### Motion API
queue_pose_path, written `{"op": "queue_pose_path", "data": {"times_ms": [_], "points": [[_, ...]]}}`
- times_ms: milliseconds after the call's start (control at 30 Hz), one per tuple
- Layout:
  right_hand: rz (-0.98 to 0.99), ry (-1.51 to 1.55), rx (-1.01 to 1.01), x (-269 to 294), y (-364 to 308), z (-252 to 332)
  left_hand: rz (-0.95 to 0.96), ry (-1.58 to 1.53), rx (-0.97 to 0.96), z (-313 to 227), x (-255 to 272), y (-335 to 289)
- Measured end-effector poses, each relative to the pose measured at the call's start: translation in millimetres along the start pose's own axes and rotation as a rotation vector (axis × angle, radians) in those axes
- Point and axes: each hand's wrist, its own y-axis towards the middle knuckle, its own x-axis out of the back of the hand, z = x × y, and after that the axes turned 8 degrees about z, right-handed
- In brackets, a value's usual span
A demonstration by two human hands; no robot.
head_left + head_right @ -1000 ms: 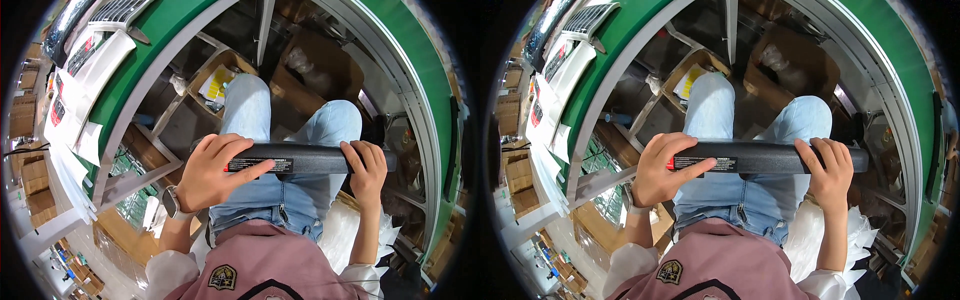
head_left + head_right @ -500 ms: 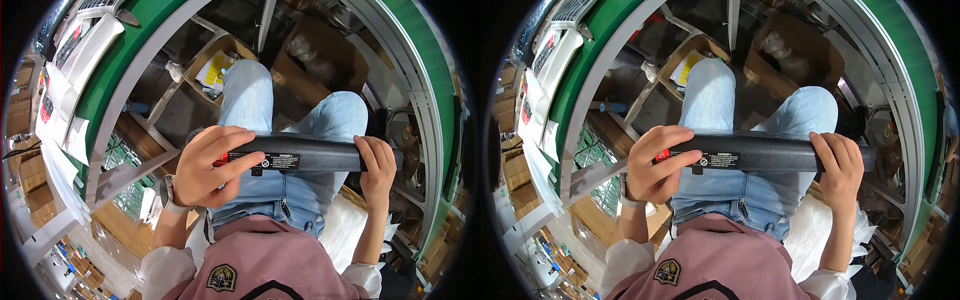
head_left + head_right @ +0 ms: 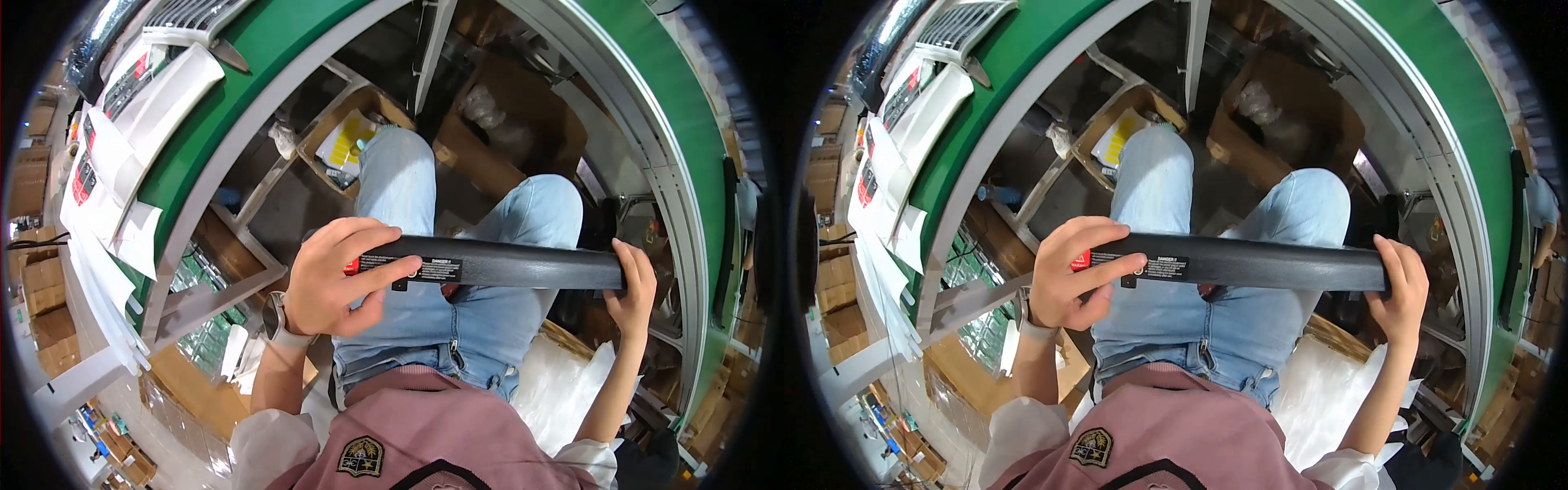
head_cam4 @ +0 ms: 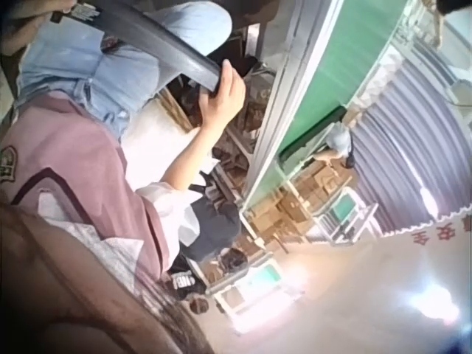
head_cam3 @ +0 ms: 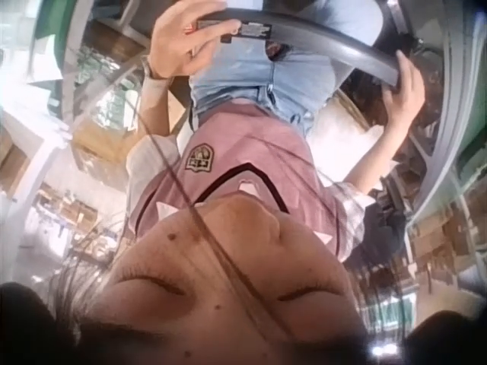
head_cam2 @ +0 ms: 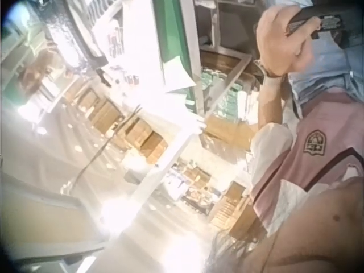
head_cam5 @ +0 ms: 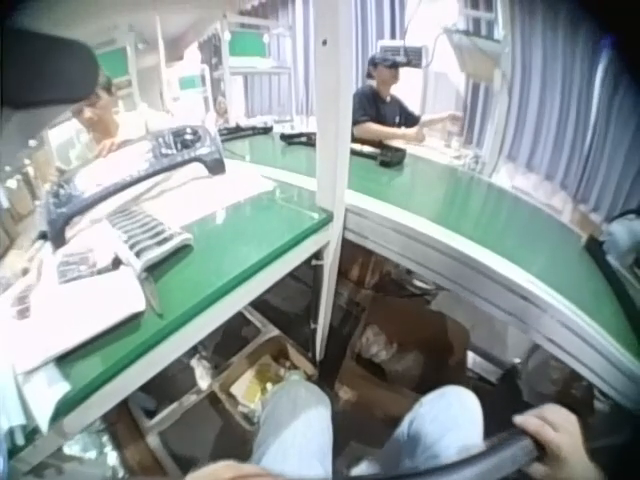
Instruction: Applying warning and informational stickers to black plastic components on a factory assembly line.
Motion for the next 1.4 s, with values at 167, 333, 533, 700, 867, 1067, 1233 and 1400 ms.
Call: {"op": "queue_pose_path", "data": {"times_ms": [167,333,533,700,867,1067,1233,1400], "points": [[-0.139,0.208,0.03,-16.6,-6.7,-32.2,0.008,-0.049,0.025,4.2,7.3,3.5],[-0.272,0.262,-0.119,5.6,-41.3,-40.9,-0.359,-0.016,0.249,0.4,37.3,-1.9],[-0.435,0.47,-0.83,66.3,-117.5,-71.0,-0.949,-0.383,0.336,3.4,48.0,-22.0],[-0.598,1.017,-0.817,91.7,-62.3,-145.7,-0.845,-0.648,0.544,6.7,7.9,-11.5],[-0.679,1.125,-0.78,83.3,95.2,-222.7,-0.725,-0.76,0.61,1.1,-34.7,-8.1],[-0.537,0.759,-0.578,46.4,174.7,-254.3,-0.693,-0.792,0.715,1.6,-42.2,-24.7],[-0.445,-0.469,-0.799,72.8,22.5,-288.5,-0.679,-0.801,0.871,8.4,-44.4,-46.3],[-0.119,-0.736,-1.521,96.0,-161.0,-276.5,-0.768,-0.861,0.818,30.6,-62.0,-27.3]]}}
